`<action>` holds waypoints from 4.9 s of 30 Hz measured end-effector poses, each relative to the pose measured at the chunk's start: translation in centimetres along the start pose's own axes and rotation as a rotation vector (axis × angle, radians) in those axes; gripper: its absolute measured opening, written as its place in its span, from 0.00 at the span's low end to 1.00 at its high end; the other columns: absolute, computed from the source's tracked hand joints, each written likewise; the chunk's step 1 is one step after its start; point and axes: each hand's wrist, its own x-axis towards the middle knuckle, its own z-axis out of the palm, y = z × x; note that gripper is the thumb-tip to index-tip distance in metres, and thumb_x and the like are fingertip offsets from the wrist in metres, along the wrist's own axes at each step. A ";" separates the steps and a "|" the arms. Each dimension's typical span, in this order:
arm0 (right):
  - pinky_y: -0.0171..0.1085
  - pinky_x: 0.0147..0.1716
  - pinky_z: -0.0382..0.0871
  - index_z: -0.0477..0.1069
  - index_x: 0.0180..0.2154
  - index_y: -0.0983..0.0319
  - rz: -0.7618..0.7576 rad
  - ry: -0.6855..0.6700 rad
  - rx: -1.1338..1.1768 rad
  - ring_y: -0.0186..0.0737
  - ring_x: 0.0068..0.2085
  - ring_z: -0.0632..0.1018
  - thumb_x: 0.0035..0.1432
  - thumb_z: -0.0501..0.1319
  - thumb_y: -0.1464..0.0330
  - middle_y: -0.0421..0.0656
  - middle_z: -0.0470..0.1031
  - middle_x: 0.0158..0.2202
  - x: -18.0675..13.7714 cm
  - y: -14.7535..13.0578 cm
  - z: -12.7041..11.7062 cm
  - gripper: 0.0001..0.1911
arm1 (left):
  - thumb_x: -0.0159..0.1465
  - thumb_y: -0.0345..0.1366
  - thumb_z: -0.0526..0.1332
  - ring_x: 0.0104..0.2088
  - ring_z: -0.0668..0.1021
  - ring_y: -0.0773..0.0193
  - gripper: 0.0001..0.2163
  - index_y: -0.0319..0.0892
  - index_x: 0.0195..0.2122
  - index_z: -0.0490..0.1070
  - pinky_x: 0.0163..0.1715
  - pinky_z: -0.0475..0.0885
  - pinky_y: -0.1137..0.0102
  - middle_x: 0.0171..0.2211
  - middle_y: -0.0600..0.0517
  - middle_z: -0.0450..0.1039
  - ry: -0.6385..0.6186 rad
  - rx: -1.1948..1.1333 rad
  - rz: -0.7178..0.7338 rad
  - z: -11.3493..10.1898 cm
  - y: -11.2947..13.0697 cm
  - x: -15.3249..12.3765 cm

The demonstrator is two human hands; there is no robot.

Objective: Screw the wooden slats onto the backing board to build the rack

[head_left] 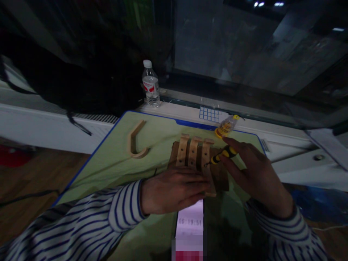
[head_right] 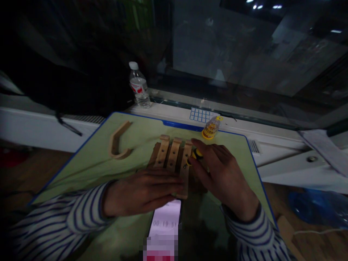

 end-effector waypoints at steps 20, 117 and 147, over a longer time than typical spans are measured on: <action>0.45 0.39 0.74 0.60 0.56 0.66 0.024 -0.006 0.009 0.45 0.42 0.78 0.63 0.56 0.67 0.53 0.76 0.44 0.2 0.0 0.3 0.21 | 0.62 0.35 0.59 0.33 0.77 0.66 0.11 0.39 0.43 0.75 0.33 0.70 0.73 0.35 0.52 0.77 0.062 -0.357 -0.507 -2.5 -3.3 4.5; 0.44 0.42 0.74 0.65 0.52 0.64 0.063 -0.010 0.089 0.44 0.44 0.78 0.62 0.55 0.68 0.50 0.77 0.46 1.4 -0.9 -0.5 0.17 | 0.64 0.42 0.58 0.34 0.77 0.63 0.11 0.45 0.42 0.76 0.36 0.69 0.71 0.34 0.51 0.78 0.046 -0.351 -0.458 -1.0 -3.9 4.7; 0.45 0.41 0.74 0.68 0.50 0.67 0.066 0.014 0.033 0.44 0.42 0.78 0.63 0.56 0.64 0.51 0.78 0.42 1.4 -0.8 -0.2 0.17 | 0.63 0.41 0.59 0.32 0.76 0.65 0.11 0.43 0.40 0.76 0.31 0.68 0.73 0.33 0.51 0.77 0.028 -0.351 -0.446 -1.2 -3.8 4.9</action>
